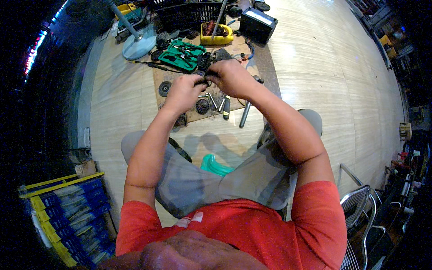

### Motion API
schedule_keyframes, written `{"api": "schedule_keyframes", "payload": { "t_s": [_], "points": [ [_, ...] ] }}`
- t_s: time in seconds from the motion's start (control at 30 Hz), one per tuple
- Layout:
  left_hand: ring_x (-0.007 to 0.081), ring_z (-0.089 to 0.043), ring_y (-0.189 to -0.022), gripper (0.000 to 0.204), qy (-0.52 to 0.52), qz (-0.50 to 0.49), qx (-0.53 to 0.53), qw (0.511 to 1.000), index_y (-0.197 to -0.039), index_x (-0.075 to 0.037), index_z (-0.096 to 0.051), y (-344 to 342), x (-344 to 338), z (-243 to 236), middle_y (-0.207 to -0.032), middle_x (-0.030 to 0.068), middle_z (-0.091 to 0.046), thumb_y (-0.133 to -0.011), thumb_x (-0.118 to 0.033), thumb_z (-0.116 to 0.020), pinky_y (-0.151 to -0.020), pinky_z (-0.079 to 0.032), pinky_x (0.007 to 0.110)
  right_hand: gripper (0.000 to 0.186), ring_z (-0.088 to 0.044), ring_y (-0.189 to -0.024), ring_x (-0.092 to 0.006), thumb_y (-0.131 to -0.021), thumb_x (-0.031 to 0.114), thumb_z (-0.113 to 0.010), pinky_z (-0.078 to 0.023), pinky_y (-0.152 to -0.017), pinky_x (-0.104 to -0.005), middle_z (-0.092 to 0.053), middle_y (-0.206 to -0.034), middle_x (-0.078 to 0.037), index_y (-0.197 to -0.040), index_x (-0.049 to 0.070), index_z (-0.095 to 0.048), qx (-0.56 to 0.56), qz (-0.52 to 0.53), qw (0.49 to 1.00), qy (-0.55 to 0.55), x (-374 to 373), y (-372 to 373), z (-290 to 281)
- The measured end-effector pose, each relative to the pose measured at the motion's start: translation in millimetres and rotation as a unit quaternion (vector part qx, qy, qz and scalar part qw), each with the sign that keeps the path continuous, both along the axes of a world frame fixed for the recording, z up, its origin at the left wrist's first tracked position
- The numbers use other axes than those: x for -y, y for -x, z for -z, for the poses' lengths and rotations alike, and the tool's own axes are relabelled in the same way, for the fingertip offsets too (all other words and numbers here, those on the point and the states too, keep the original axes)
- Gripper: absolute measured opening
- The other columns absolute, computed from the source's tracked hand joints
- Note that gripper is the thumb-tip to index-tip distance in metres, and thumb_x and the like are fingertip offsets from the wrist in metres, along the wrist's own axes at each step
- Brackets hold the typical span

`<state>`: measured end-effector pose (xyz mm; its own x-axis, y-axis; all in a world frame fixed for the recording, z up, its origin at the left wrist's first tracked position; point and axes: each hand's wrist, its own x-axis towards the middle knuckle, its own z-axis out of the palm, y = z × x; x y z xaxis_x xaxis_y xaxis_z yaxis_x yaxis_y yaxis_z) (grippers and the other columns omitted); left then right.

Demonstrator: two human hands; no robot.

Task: The person holds a small mechanical component with wires and uses their hands to pull and examine the internal parts. The person sits at a wooden workspace cluttered with tools and parts baskets.

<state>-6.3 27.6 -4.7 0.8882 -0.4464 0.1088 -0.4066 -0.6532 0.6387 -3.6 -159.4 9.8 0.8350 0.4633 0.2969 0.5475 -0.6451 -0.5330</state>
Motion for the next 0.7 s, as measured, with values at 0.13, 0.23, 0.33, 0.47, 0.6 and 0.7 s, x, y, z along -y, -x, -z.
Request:
{"api": "schedule_keyframes", "payload": {
  "t_s": [0.13,0.23,0.33,0.47,0.6,0.7],
  "points": [
    [0.0358,-0.061,-0.077,0.015,-0.031,-0.004,0.070,0.997,-0.086,-0.007,-0.068,0.3,2.9,4.3,-0.080,0.0163,-0.064,-0.079,-0.020,-0.066,-0.068,-0.048,0.044,0.015,-0.061,-0.070,-0.0344,-0.079,0.016,-0.067,-0.047,-0.063,-0.0394,-0.062,-0.074,-0.018,-0.084,0.001,-0.066,-0.038,0.038,0.999,-0.008,0.0,0.1,0.6],
    [0.0354,-0.061,-0.076,0.014,-0.045,-0.009,0.114,0.992,-0.080,-0.007,-0.067,0.8,3.1,9.1,-0.077,0.0155,-0.064,-0.077,-0.020,-0.067,-0.066,-0.048,0.045,0.017,-0.061,-0.071,-0.0356,-0.078,0.018,-0.067,-0.047,-0.065,-0.0417,-0.062,-0.074,-0.020,-0.084,0.001,-0.067,-0.065,0.067,0.996,-0.007,-3.5,0.4,-1.7],
    [0.0351,-0.061,-0.075,0.014,-0.046,-0.007,0.145,0.988,-0.077,-0.006,-0.065,1.4,5.2,11.1,-0.075,0.0154,-0.063,-0.076,-0.020,-0.068,-0.066,-0.048,0.045,0.019,-0.062,-0.074,-0.0386,-0.076,0.020,-0.067,-0.047,-0.070,-0.0460,-0.063,-0.075,-0.022,-0.082,0.002,-0.067,-0.093,0.082,0.992,-0.028,-2.3,0.4,0.1],
    [0.0347,-0.061,-0.075,0.015,-0.052,-0.003,0.148,0.988,-0.076,-0.006,-0.064,1.6,6.2,10.7,-0.075,0.0152,-0.063,-0.075,-0.019,-0.068,-0.066,-0.048,0.045,0.021,-0.062,-0.074,-0.0388,-0.075,0.021,-0.068,-0.048,-0.069,-0.0454,-0.063,-0.075,-0.022,-0.082,0.001,-0.067,-0.101,0.075,0.992,-0.030,0.8,-0.2,2.7],
    [0.0353,-0.061,-0.075,0.015,-0.063,-0.002,0.174,0.983,-0.078,-0.005,-0.063,2.2,7.9,9.3,-0.075,0.0152,-0.063,-0.074,-0.019,-0.069,-0.067,-0.048,0.046,0.018,-0.062,-0.069,-0.0312,-0.078,0.017,-0.068,-0.047,-0.063,-0.0387,-0.062,-0.074,-0.020,-0.084,0.000,-0.067,-0.102,0.097,0.990,-0.012,-1.1,0.4,0.8],
    [0.0362,-0.061,-0.075,0.015,-0.075,-0.008,0.194,0.978,-0.079,-0.005,-0.063,4.7,9.7,6.0,-0.075,0.0154,-0.063,-0.075,-0.018,-0.068,-0.067,-0.048,0.047,0.019,-0.061,-0.072,-0.0395,-0.076,0.019,-0.067,-0.048,-0.068,-0.0455,-0.062,-0.074,-0.022,-0.080,0.001,-0.065,-0.131,0.125,0.982,-0.051,-2.0,-0.1,2.9]
  ]
}}
